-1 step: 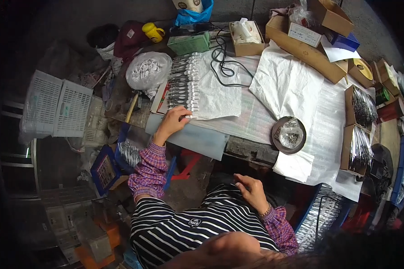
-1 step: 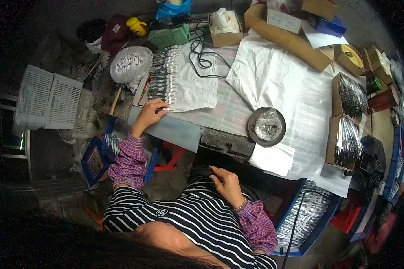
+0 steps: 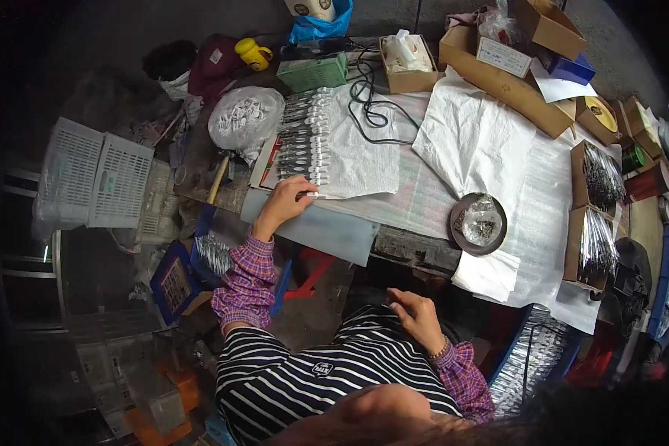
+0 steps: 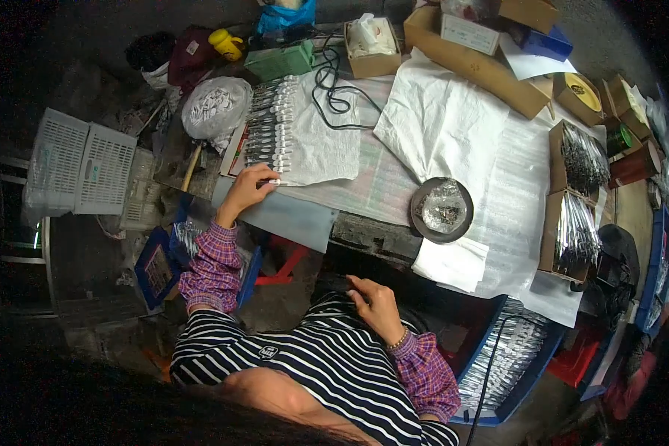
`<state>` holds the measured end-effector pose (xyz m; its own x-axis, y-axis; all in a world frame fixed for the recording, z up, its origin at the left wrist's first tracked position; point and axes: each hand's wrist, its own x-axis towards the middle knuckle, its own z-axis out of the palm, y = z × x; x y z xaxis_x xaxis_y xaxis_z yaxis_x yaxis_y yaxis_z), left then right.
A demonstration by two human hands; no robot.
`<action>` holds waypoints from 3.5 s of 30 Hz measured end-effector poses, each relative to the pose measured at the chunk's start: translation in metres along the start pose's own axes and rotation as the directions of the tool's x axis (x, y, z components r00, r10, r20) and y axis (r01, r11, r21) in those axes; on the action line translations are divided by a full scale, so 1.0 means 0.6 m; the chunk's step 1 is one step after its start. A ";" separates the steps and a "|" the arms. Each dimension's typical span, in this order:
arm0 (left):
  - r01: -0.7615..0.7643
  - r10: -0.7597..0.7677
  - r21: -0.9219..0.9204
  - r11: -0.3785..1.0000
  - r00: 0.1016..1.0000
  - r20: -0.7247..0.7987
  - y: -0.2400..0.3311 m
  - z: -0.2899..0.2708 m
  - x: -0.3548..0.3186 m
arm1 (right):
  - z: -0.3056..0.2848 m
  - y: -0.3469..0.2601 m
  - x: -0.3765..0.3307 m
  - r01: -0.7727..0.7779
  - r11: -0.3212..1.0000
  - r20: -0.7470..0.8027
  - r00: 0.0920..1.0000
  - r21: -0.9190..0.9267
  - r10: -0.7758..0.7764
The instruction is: Applying adhesive to small metal components and assembling them into trays in a manufacturing setting.
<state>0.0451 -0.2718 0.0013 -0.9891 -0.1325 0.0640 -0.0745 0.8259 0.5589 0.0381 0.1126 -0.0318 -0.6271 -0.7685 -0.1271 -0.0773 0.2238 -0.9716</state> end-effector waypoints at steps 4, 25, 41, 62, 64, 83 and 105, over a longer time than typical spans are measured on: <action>-0.002 -0.001 0.050 0.999 0.998 0.062 0.008 -0.010 0.012 | 0.000 0.003 0.001 0.002 1.000 -0.003 1.000 0.022 -0.002; -0.109 0.144 0.182 0.977 0.972 -0.188 0.027 0.019 -0.002 | -0.002 0.008 0.003 0.018 1.000 0.015 1.000 -0.020 -0.018; -0.049 0.099 0.196 0.979 0.962 -0.255 -0.033 0.023 -0.015 | -0.068 0.068 -0.105 -0.256 0.898 -0.056 0.954 0.357 0.294; -0.251 0.241 -0.265 0.931 0.968 -0.070 0.196 0.106 0.021 | -0.454 -0.065 -0.284 -0.360 0.850 -0.819 0.557 -0.385 -0.135; -0.228 0.222 -0.286 0.931 0.973 -0.054 0.204 0.105 0.011 | -0.475 -0.088 -0.208 -0.261 0.828 -0.753 0.605 -0.496 -0.260; -0.137 0.155 -0.394 0.909 0.988 0.015 0.232 0.130 -0.012 | -0.541 -0.032 0.041 -0.706 0.133 -0.718 0.682 -0.696 -0.141; -0.158 0.174 -0.377 0.913 0.985 0.008 0.245 0.135 0.001 | -0.492 -0.070 -0.120 -0.622 0.508 -0.771 0.620 -0.596 -0.145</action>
<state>0.0231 -0.1059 0.0163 -0.9880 0.0175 0.1533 0.1360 0.5679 0.8118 -0.1422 0.3356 0.0771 -0.9753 -0.0465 0.2159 -0.1106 0.9490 -0.2952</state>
